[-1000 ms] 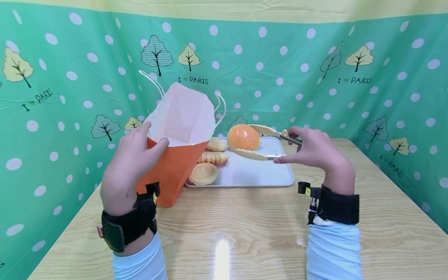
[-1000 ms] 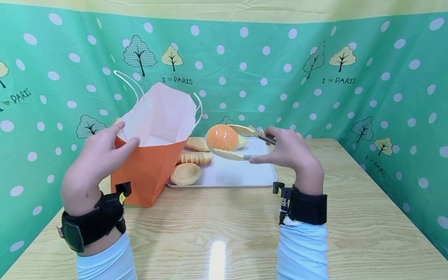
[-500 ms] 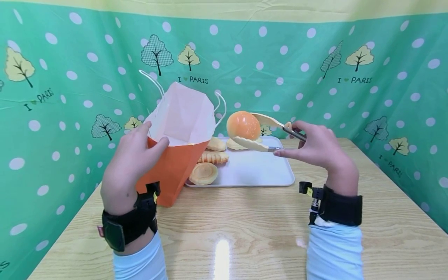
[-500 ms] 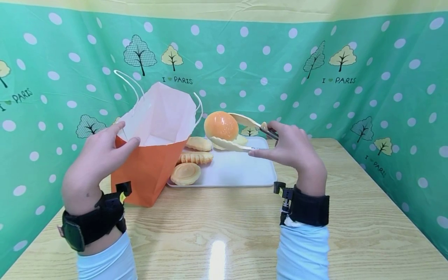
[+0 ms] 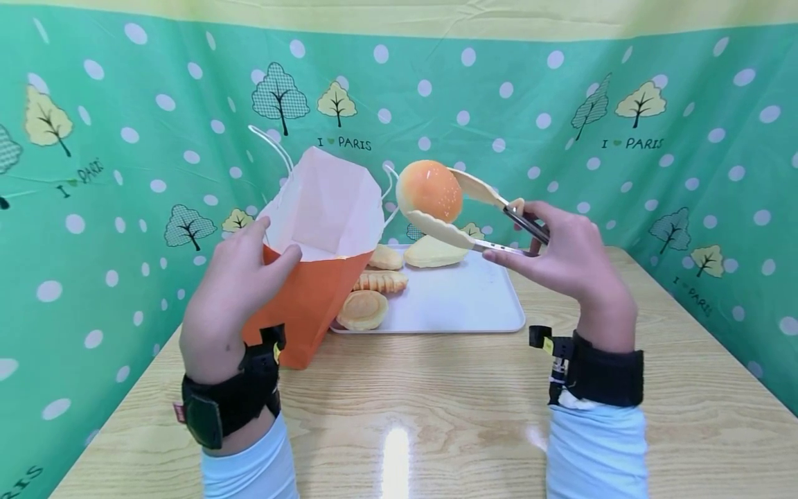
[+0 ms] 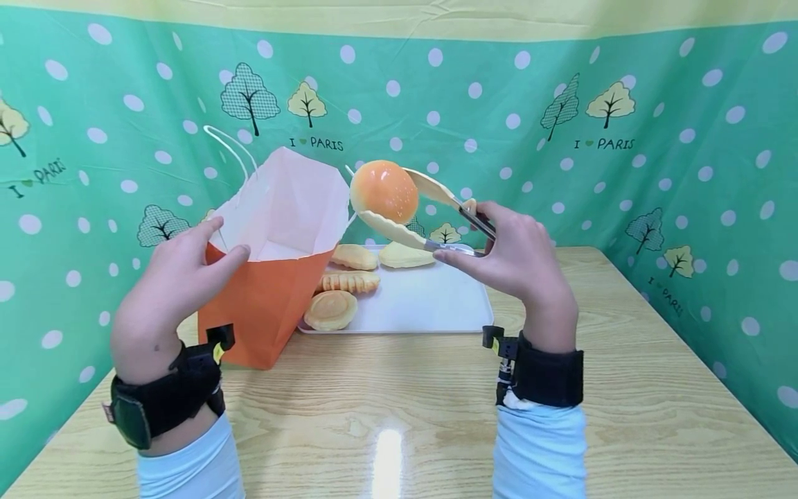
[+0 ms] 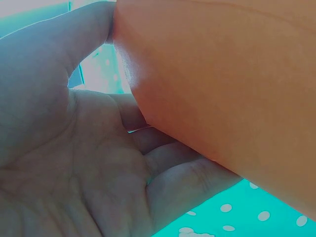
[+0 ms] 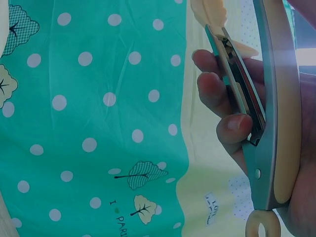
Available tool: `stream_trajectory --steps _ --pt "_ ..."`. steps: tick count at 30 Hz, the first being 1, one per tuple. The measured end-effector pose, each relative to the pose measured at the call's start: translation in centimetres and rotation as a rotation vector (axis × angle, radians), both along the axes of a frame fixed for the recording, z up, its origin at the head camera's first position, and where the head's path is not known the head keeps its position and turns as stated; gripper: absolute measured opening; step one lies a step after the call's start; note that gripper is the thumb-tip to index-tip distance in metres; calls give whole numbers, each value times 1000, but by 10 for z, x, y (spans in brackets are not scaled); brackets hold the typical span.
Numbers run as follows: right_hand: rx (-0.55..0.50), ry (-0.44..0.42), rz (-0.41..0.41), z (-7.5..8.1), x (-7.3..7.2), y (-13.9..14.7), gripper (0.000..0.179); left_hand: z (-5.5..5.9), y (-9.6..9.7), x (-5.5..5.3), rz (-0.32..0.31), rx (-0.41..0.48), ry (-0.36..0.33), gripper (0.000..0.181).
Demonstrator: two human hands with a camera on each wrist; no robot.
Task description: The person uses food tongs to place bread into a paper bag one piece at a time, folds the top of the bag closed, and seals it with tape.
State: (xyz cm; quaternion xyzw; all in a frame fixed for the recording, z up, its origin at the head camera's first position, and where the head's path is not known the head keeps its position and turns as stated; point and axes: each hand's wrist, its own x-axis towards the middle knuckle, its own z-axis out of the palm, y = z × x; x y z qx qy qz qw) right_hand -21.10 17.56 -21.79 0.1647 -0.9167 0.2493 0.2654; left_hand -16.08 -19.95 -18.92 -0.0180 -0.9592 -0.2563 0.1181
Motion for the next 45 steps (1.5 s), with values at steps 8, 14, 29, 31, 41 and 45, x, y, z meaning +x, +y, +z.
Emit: stream_trajectory --steps 8,14,29,31,41,45 --pt "-24 50 20 4 1 -18 72 1 0 1 -3 0 2 72" --pt "-31 142 20 6 3 -35 75 1 -1 1 -8 8 0 72" --pt "-96 333 81 -1 6 -99 60 2 -3 0 -25 23 23 71" --pt "-82 324 84 -4 6 -108 59 2 -3 0 -21 29 21 71" --pt "-1 122 69 -18 8 -134 61 4 -3 0 -17 33 11 71" --pt "36 70 63 -21 8 -137 65 4 -2 0 -11 26 8 71"
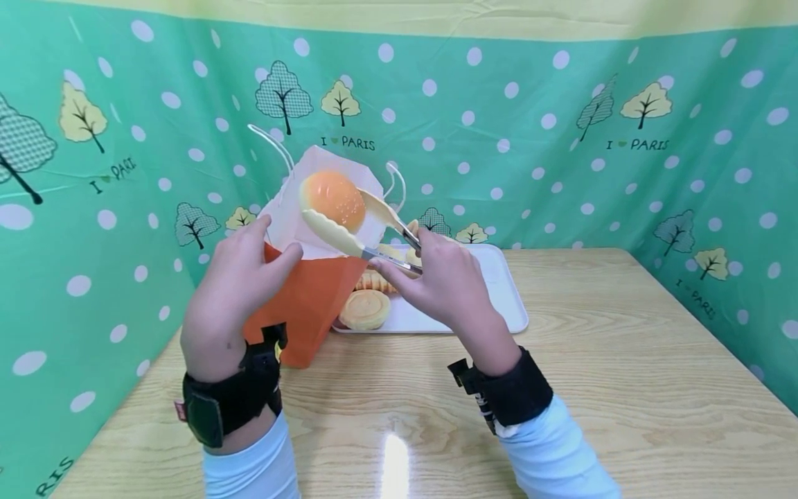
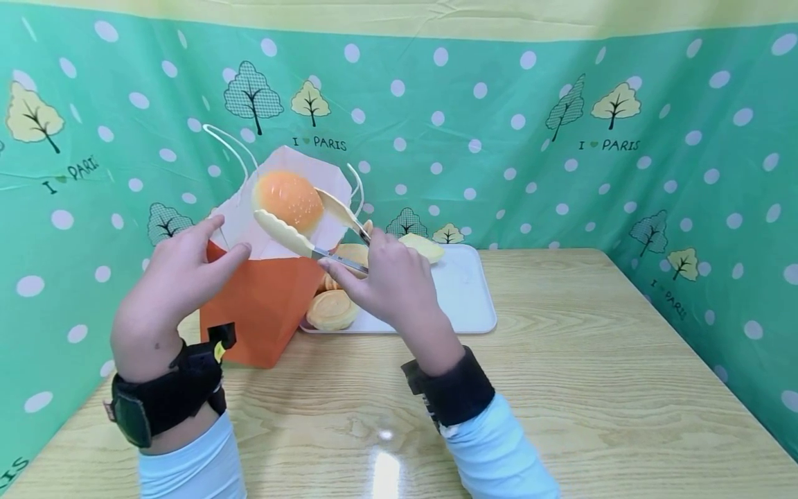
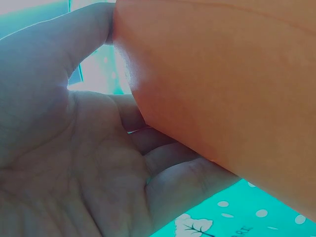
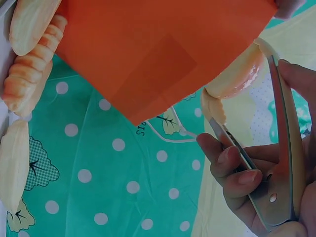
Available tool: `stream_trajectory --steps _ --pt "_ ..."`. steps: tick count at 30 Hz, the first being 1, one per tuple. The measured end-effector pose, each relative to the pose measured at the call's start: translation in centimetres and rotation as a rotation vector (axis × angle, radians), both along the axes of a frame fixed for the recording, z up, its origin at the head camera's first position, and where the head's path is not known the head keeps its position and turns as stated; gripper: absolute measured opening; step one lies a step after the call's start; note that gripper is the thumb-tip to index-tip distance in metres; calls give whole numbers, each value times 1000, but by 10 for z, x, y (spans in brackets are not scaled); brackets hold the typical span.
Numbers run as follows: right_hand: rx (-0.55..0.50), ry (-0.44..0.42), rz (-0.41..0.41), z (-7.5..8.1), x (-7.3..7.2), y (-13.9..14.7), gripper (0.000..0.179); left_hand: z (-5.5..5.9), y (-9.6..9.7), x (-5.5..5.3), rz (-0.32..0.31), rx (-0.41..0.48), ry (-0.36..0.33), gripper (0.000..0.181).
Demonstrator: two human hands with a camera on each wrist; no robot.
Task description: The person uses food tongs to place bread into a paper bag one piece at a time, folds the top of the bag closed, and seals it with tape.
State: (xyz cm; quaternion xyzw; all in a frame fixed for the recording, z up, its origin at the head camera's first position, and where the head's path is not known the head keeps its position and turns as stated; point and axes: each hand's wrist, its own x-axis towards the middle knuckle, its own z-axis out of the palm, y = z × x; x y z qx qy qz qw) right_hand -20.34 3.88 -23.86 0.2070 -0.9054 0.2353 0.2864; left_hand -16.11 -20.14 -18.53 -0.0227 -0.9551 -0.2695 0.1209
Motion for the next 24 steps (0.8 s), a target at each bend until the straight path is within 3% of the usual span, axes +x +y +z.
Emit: stream_trajectory --steps 6,24 --pt "31 -50 -22 -5 -2 -1 71 -2 1 -1 2 -2 2 71" --pt "67 -82 -22 -1 -2 4 74 -4 2 -4 -4 -19 18 72"
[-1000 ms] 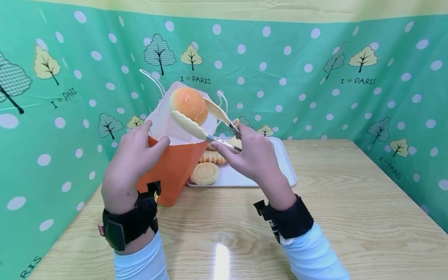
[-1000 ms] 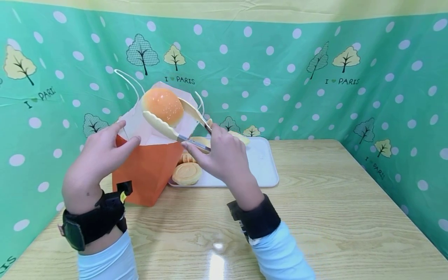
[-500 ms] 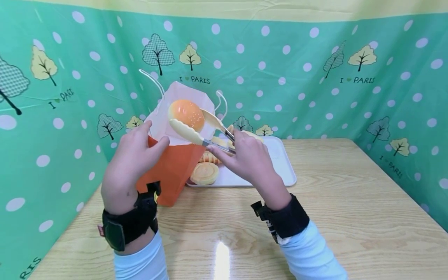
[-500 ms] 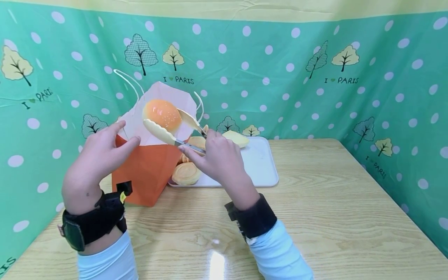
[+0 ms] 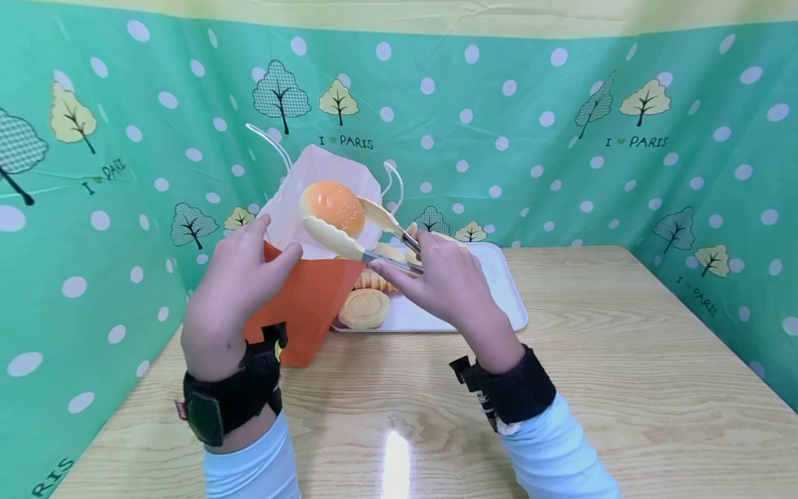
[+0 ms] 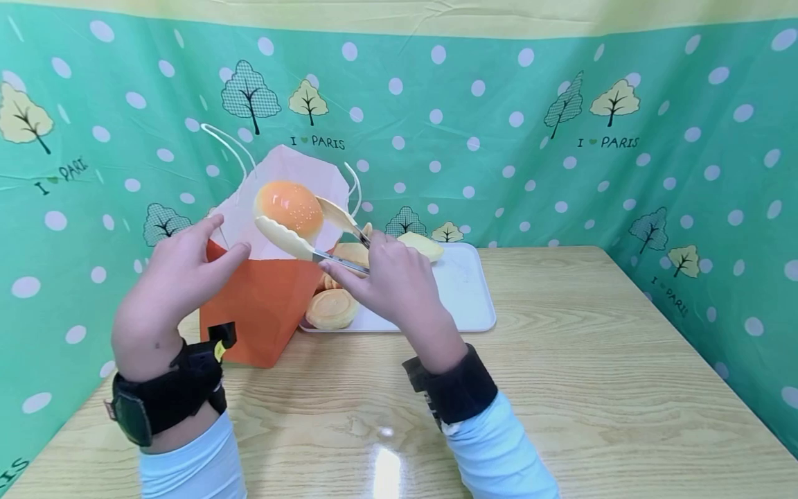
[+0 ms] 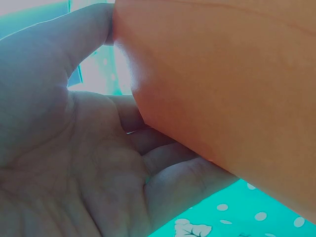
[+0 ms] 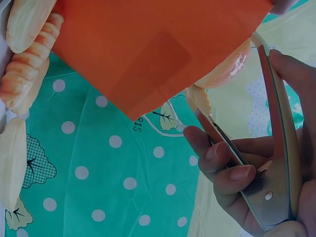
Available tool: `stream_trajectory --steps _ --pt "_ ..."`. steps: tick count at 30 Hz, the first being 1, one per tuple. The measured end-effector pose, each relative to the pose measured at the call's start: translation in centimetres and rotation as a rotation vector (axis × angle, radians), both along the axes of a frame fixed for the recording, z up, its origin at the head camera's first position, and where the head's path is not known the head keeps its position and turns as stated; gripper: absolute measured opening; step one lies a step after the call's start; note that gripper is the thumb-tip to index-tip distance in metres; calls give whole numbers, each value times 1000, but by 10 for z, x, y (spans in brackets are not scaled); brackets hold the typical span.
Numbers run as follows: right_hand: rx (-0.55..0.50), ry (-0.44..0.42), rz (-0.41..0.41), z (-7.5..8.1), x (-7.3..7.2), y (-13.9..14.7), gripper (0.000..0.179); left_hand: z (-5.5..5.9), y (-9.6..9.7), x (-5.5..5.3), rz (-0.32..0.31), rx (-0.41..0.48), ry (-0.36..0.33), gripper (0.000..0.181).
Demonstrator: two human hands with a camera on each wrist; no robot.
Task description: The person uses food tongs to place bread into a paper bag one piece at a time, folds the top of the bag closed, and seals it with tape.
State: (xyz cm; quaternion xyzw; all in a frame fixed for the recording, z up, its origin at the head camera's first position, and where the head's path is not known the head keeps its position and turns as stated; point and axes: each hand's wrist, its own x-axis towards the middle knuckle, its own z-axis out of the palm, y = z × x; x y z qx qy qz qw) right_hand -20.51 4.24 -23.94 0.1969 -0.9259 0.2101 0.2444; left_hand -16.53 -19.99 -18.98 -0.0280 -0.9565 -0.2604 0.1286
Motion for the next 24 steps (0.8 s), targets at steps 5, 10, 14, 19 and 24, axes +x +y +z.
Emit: stream_trajectory --steps 5,10,14,19,24 --pt "8 -14 1 3 2 1 69 0 -1 0 -8 4 1 71" --pt "13 -29 2 4 2 2 72 0 -1 -1 -9 9 -1 71" --pt "11 -34 5 3 2 3 73 -1 -2 0 -11 15 -2 71" --pt "1 -32 11 3 3 4 66 -1 -2 1 -10 21 -5 71" --pt "-8 -43 14 4 4 4 62 -1 -2 0 -9 13 1 71"
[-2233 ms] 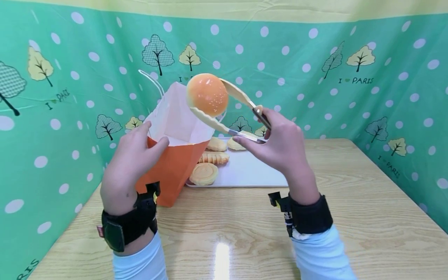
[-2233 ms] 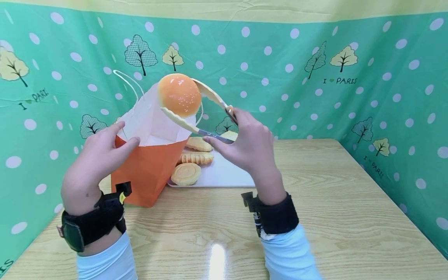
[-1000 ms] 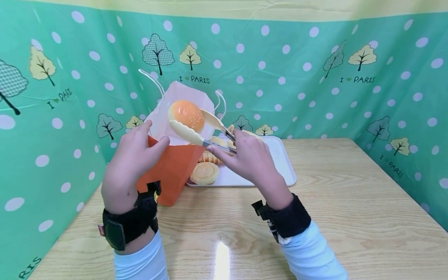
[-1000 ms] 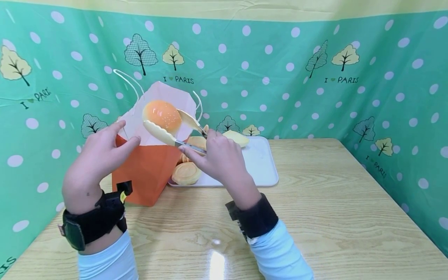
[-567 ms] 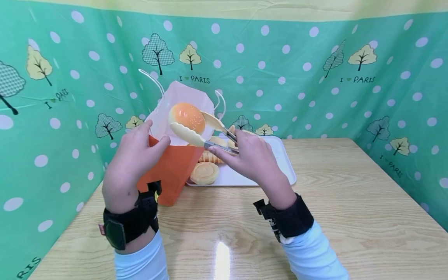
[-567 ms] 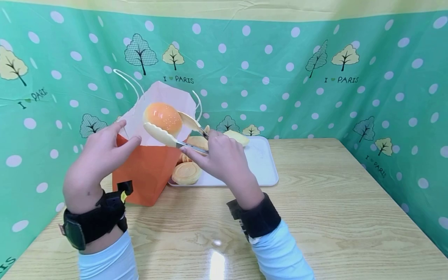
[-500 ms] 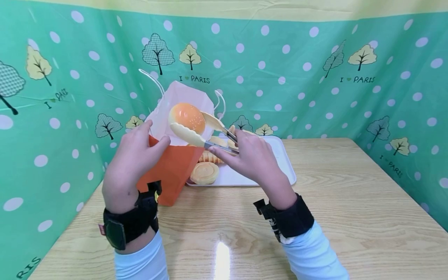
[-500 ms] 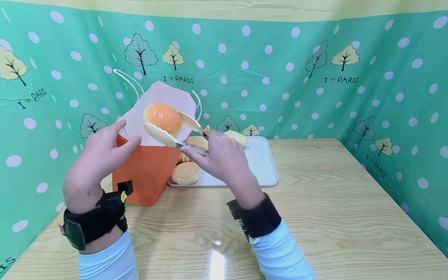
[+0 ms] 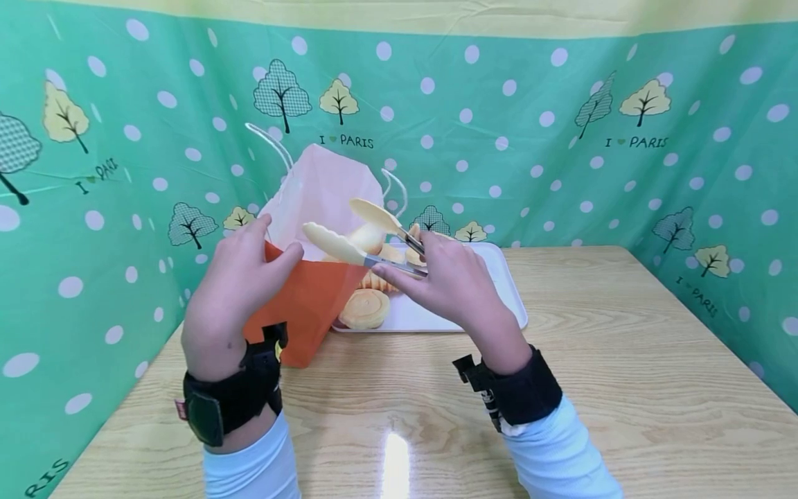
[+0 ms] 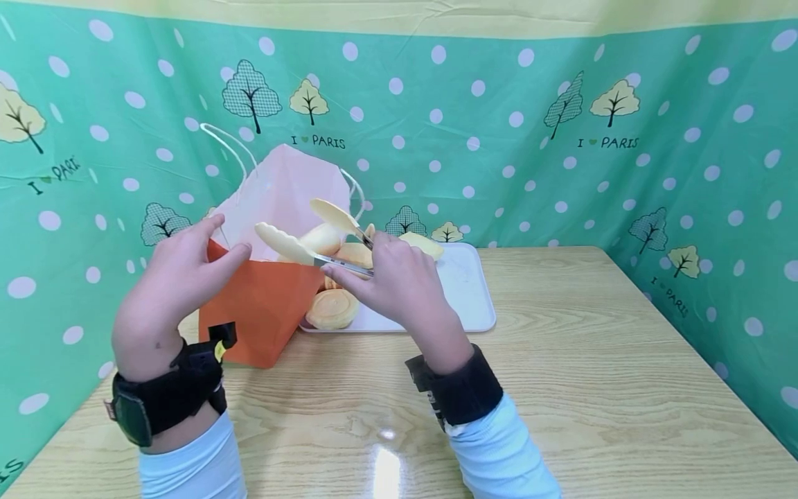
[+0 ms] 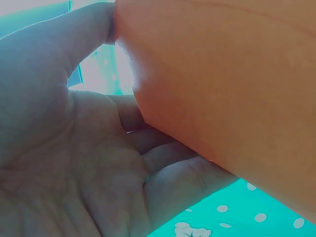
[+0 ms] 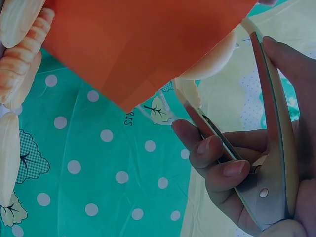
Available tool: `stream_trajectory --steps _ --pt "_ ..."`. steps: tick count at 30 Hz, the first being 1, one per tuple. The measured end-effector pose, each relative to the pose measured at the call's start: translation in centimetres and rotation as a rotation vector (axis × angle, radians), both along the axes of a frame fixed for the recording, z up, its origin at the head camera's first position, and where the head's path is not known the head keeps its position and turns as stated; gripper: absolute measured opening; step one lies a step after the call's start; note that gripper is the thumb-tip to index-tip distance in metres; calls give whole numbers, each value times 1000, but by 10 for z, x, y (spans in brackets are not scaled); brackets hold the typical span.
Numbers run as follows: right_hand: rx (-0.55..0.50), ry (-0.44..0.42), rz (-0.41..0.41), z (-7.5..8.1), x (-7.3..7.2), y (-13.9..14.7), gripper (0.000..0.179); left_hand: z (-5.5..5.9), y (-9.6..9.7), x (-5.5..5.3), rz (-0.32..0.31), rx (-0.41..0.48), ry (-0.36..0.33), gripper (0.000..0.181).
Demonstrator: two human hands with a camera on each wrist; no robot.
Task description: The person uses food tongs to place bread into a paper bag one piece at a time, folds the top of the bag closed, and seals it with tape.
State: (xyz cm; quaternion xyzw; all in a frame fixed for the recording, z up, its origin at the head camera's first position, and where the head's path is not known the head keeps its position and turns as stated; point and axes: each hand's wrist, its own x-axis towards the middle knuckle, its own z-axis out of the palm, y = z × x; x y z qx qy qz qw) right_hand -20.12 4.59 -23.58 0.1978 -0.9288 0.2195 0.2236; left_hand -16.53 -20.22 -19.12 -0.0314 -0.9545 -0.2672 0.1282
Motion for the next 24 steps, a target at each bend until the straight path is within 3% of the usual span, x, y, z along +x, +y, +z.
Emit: stream_trajectory --steps 15,24 --pt "-18 35 0 -2 2 -1 65 -2 -3 0 12 7 3 69" --pt "-65 63 30 3 7 0 69 -3 -14 1 68 45 -35 73"
